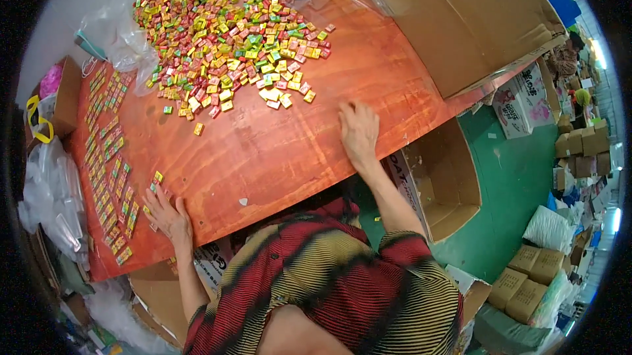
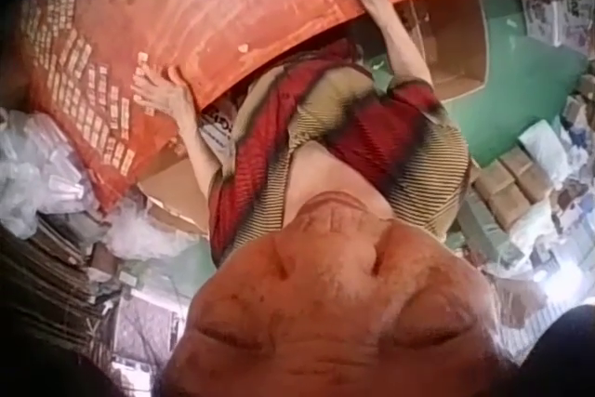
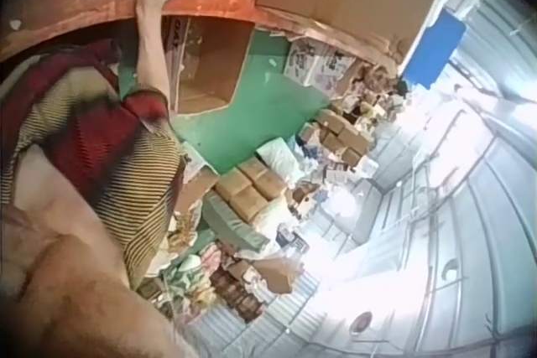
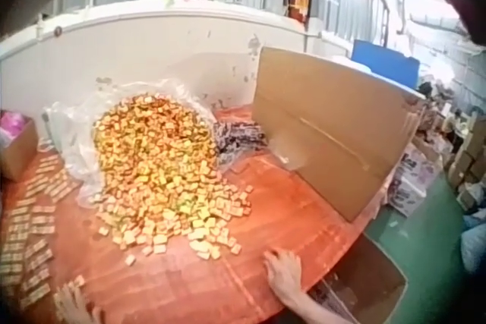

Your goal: Arranging and sorting small colorful packages into organized rows on a wooden table.

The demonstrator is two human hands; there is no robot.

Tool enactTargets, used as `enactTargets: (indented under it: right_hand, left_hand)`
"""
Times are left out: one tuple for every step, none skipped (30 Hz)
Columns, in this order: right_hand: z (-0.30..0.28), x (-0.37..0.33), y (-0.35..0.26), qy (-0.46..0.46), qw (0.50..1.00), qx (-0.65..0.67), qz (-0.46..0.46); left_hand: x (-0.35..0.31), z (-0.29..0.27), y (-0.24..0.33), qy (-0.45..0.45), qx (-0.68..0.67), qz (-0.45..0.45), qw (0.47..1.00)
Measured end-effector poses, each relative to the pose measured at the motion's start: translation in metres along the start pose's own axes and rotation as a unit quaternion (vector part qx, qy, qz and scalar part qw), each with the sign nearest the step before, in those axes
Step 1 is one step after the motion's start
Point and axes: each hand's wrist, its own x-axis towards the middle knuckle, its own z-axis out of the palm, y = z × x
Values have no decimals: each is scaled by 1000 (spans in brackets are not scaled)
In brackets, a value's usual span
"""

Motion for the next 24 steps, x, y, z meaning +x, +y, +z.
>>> enactTargets:
  right_hand:
    - [0,1,-7,56,997,41,-35]
    - [-4,5,-15,52,989,116,-73]
    - [-9,9,-25,49,975,189,-110]
    - [1,0,-30,-3,964,252,-87]
    - [13,-12,-36,-54,946,313,-63]
    - [15,-20,-47,-92,961,195,-170]
    - [12,-21,-61,-82,950,193,-233]
    - [16,-24,-71,-121,941,190,-251]
    - [19,-26,-77,-162,931,186,-269]
    - [16,-20,-83,-156,931,186,-274]
    - [12,-14,-89,-188,908,210,-310]
    - [10,-7,-91,-219,883,231,-344]
    - [11,6,-89,-212,881,261,-331]
    - [9,25,-84,-206,881,260,-336]
    - [7,45,-73,-218,893,236,-315]
    - [6,65,-63,-231,903,215,-293]
    - [12,86,-48,-187,922,186,-283]
    - [22,109,-30,-144,938,157,-272]
    - [31,135,-14,-107,948,132,-269]
    - [37,162,-2,-71,955,108,-267]
    - [41,185,2,-37,960,44,-274]
    - [47,206,5,-5,960,-17,-280]
    - [63,230,20,12,953,-47,-299]
    - [81,251,35,30,944,-77,-319]
  left_hand:
    - [-1,2,0,5,25,3,1000]
    - [-2,0,1,11,24,3,1000]
    - [-3,-3,2,29,1,-6,1000]
    - [1,-8,7,47,-25,-10,999]
    - [3,-15,17,42,-40,-17,998]
    - [2,-21,26,49,-44,-15,998]
    - [2,-24,35,54,-108,39,992]
    - [2,-27,46,58,-169,92,980]
    - [0,-28,58,66,-170,93,979]
    - [-2,-28,70,20,-185,139,973]
    - [-4,-28,79,-27,-199,184,962]
    - [-5,-27,86,-19,-198,184,963]
    - [-7,-27,91,-64,-214,174,959]
    - [-8,-26,93,-109,-229,163,953]
    - [-9,-20,91,-126,-238,146,952]
    - [-11,-16,86,-123,-235,147,953]
    - [-10,-12,81,-127,-231,141,954]
    - [-10,-8,79,-131,-227,135,956]
    - [-8,-7,78,-139,-229,121,956]
    - [-5,-8,79,-139,-228,121,956]
    - [-5,-12,80,-154,-225,116,955]
    - [-6,-15,81,-170,-221,111,954]
    - [-7,-16,81,-171,-220,111,954]
    - [-7,-14,80,-170,-217,118,954]
